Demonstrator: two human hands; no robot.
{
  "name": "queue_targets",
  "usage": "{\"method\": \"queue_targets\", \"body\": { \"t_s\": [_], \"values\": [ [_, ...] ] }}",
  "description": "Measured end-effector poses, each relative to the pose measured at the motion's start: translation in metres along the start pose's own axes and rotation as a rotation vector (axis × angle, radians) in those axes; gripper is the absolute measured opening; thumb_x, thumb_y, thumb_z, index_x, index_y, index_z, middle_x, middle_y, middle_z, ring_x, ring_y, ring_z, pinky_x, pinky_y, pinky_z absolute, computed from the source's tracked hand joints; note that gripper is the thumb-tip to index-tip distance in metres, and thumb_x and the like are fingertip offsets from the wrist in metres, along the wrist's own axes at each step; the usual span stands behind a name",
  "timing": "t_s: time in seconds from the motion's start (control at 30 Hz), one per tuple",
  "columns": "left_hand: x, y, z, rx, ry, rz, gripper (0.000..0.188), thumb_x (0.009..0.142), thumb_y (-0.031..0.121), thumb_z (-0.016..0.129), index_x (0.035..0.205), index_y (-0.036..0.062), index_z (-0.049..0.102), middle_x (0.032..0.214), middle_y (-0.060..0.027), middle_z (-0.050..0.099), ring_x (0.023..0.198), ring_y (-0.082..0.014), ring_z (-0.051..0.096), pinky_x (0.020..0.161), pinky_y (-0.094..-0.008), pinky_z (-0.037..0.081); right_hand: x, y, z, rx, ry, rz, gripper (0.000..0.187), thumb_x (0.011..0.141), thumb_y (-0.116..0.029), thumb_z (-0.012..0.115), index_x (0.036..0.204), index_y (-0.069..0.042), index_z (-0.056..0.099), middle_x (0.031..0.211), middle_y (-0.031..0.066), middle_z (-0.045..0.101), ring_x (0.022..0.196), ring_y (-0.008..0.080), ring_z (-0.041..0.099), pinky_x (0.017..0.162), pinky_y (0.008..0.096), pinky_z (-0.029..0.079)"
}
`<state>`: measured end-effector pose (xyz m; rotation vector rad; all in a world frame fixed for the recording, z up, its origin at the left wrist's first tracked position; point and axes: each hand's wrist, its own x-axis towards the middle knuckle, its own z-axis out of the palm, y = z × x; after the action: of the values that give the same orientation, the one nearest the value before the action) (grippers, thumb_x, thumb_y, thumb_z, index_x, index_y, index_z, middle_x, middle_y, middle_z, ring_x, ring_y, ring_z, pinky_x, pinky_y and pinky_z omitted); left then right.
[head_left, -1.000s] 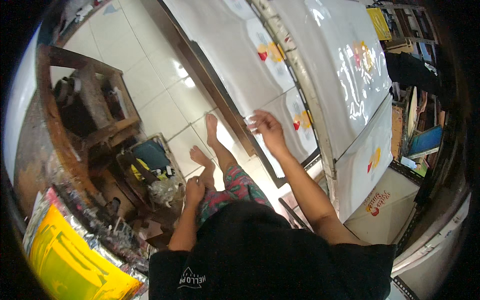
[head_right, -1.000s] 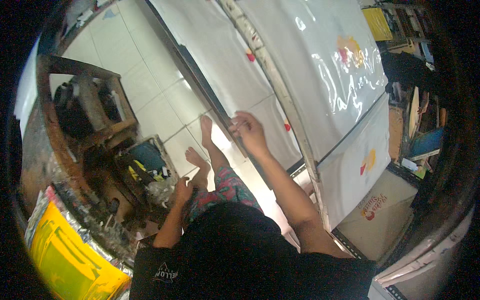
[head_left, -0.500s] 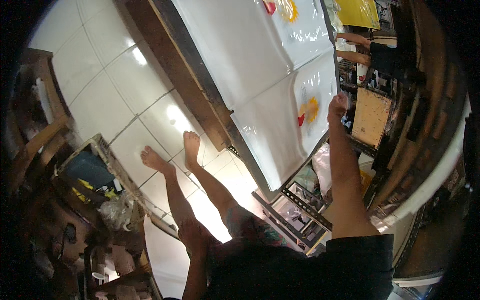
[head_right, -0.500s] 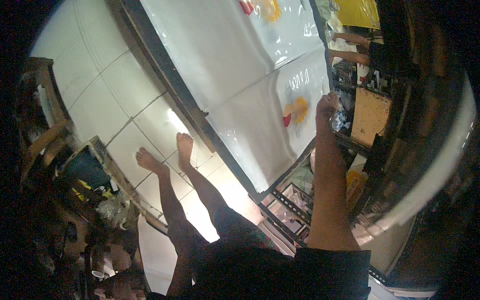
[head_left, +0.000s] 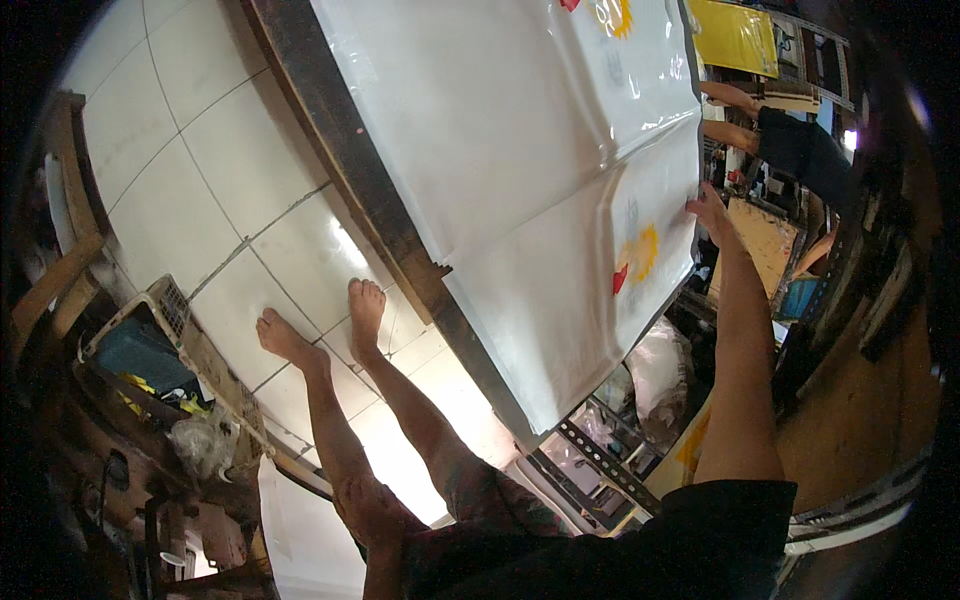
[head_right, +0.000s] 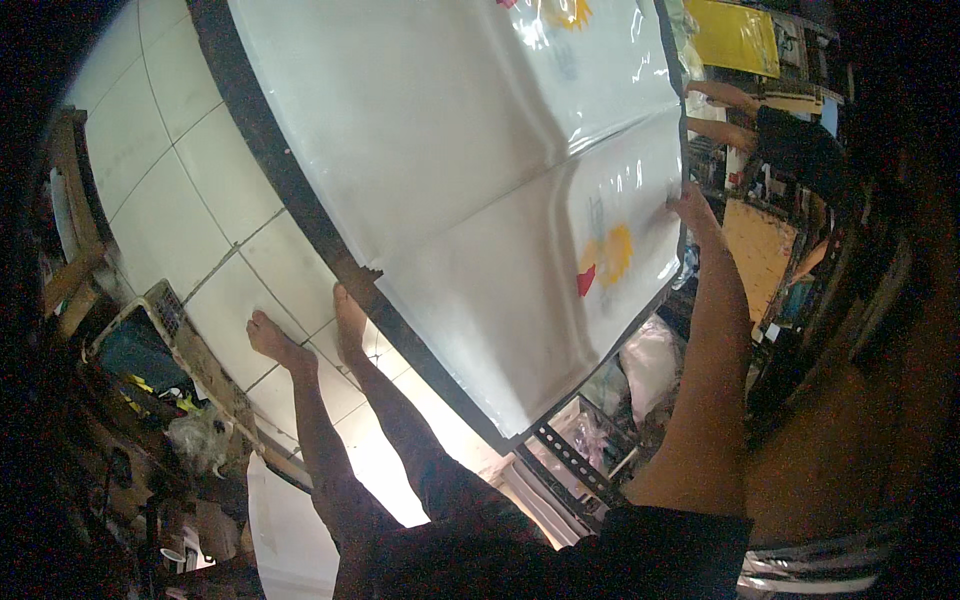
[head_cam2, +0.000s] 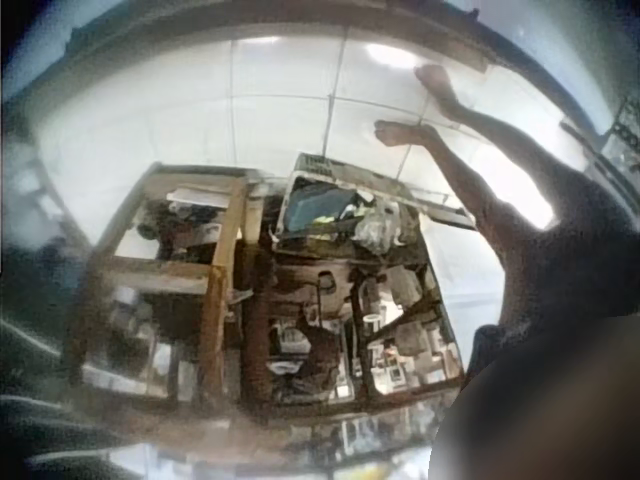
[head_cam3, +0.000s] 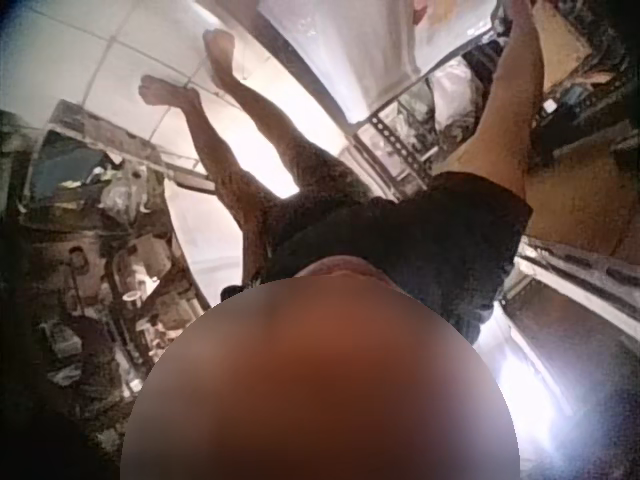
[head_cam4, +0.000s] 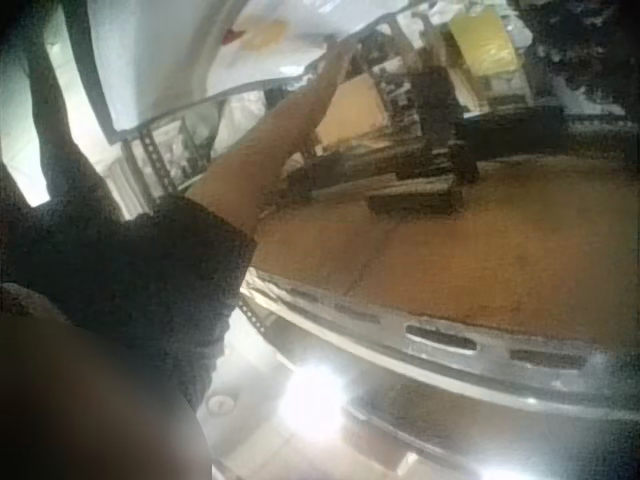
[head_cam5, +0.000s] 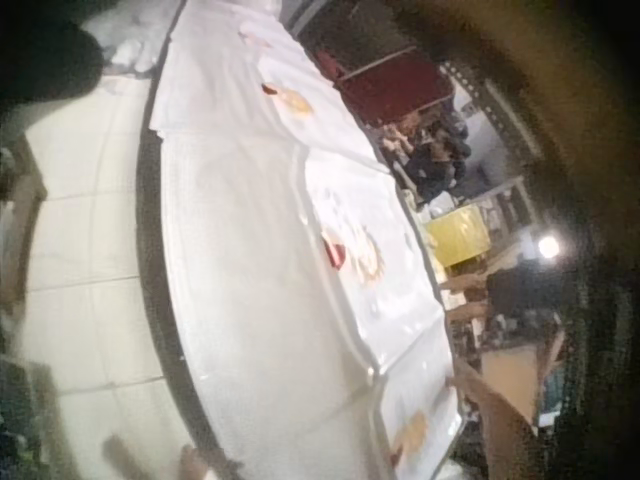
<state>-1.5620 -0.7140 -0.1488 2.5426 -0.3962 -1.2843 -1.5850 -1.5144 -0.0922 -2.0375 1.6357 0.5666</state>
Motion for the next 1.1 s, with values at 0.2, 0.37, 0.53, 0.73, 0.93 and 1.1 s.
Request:
{"method": "queue_targets", "body": {
  "t_s": [0.2,0.37,0.53,0.73,0.93,1.1],
  "values": [
    [0.001,-0.001,0.006,0.0,0.003,-0.006,0.037,0.086,0.023,0.059,0.116,0.0012,0.06,0.116,-0.0228,0.061,0.115,-0.0426,0.054,0.103,-0.0536,0.039,0.0,0.007,0.002,-0.002,0.081,-0.035,0.063,0.074,-0.01,0.075,0.13,-0.001,0.048,0.113,0.0105,0.062,0.104,0.0222,0.06,0.09,0.0361,0.048],
    [-0.002,-0.005,0.014,0.002,0.005,-0.015,0.036,0.086,0.023,0.059,0.115,0.0012,0.061,0.116,-0.0224,0.061,0.115,-0.0421,0.054,0.103,-0.0535,0.039,0.01,0.012,0.004,-0.258,0.144,-0.105,0.064,0.074,-0.015,0.075,0.13,0.001,0.047,0.114,0.0136,0.062,0.105,0.022,0.059,0.091,0.0358,0.048],
    [-0.003,-0.014,0.019,0.009,0.0,-0.007,0.035,0.086,0.022,0.059,0.113,0.0013,0.061,0.115,-0.022,0.062,0.115,-0.0416,0.055,0.103,-0.0534,0.039,0.028,0.053,0.006,-0.142,0.198,-0.273,0.059,0.077,-0.018,0.072,0.128,0.0,0.049,0.115,0.0159,0.063,0.107,0.0276,0.061,0.09,0.0382,0.048],
    [0.003,-0.022,0.021,0.011,-0.001,0.016,0.033,0.086,0.022,0.059,0.112,0.0013,0.062,0.114,-0.0215,0.062,0.114,-0.0411,0.055,0.103,-0.0533,0.039,0.02,0.073,0.008,-0.067,0.267,-0.319,0.053,0.079,-0.019,0.069,0.125,0.0,0.051,0.106,0.0179,0.067,0.1,0.0298,0.065,0.087,0.0409,0.05],
    [0.008,-0.002,0.001,0.019,0.019,0.004,0.032,0.085,0.021,0.06,0.11,0.0014,0.062,0.113,-0.021,0.063,0.114,-0.0405,0.055,0.103,-0.0531,0.039,-0.014,0.019,0.031,-0.37,0.502,-0.2,0.054,0.079,-0.02,0.069,0.128,-0.005,0.051,0.109,0.0249,0.066,0.103,0.0388,0.066,0.088,0.045,0.051],
    [0.012,0.001,-0.006,0.021,0.038,0.009,0.031,0.085,0.021,0.06,0.109,0.0014,0.063,0.112,-0.0206,0.063,0.113,-0.04,0.055,0.103,-0.053,0.039,-0.01,0.02,0.031,-0.327,0.435,-0.283,0.046,0.081,-0.014,0.068,0.125,-0.007,0.057,0.115,0.0202,0.067,0.106,0.0357,0.065,0.093,0.0429,0.049]
  ]
}}
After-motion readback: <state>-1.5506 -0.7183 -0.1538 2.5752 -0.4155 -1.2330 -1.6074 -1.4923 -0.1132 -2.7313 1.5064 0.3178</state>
